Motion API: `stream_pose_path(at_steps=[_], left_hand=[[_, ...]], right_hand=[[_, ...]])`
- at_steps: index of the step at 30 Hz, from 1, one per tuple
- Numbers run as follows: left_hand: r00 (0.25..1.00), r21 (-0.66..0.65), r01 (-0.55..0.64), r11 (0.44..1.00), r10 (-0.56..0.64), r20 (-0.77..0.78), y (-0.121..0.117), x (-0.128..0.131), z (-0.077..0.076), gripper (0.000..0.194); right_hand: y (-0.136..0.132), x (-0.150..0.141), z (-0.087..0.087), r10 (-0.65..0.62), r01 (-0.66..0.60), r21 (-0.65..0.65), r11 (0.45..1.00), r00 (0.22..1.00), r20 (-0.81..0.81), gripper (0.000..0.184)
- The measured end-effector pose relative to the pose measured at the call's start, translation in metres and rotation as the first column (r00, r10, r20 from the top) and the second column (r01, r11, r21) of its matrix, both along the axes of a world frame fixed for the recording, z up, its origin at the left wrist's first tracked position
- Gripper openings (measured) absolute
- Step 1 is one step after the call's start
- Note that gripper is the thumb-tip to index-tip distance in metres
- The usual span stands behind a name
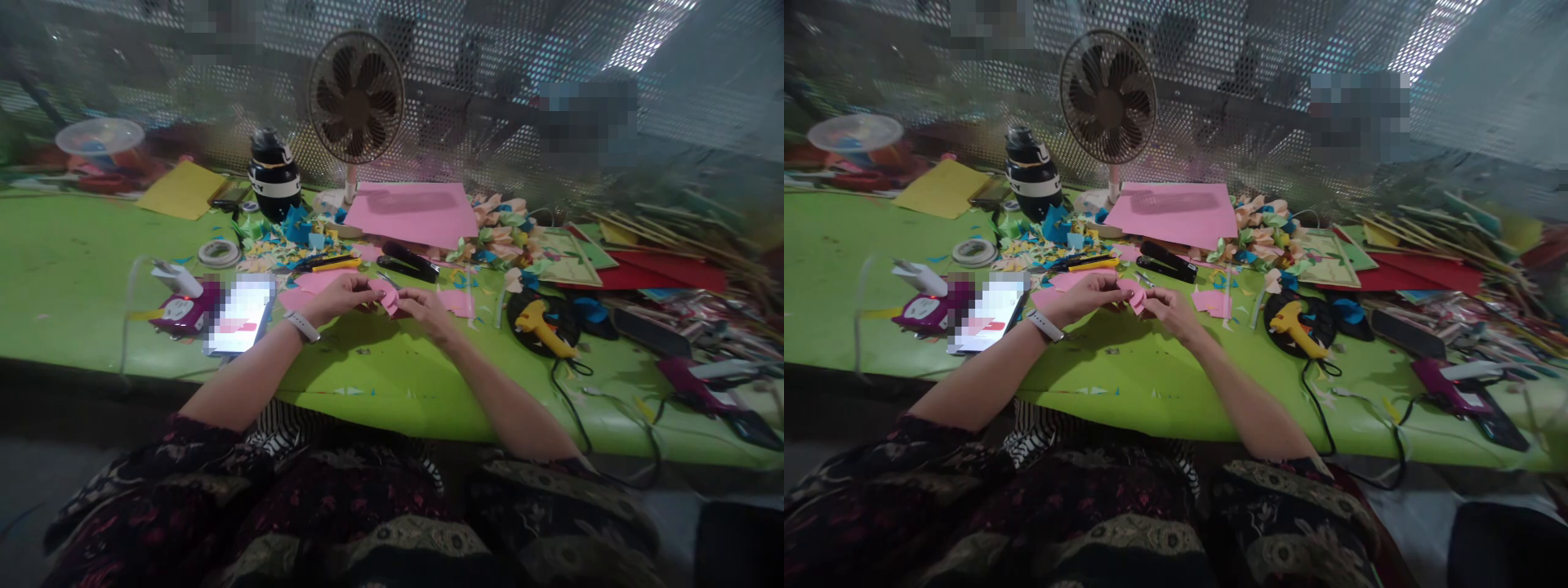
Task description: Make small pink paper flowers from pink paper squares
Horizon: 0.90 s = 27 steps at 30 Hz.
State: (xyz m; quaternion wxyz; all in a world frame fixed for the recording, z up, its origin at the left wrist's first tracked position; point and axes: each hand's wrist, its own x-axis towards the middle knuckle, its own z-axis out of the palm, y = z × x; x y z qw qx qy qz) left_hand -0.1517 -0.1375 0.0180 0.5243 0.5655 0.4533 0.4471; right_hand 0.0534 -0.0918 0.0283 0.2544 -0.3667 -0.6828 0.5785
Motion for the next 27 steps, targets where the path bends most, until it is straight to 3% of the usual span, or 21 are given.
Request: stream_pose_path(at_steps=[21, 27], left_hand=[[1.0, -0.016, -0.004, 1.0, 0.004, 0.013, 0.0026, -0.0009, -0.0012, 0.025], [1.0, 0.0, -0.005, 1.0, 0.005, 0.003, 0.0022, -0.0009, -0.0022, 0.025]], right_hand=[[0.0039, 0.0015, -0.0056, 0.031, -0.032, -0.012, 0.999, 0.995, -0.093, 0.02], [0.0042, 0.0009, -0.0061, 0.019, -0.019, -0.006, 1.0, 0.998, -0.068, 0.014]])
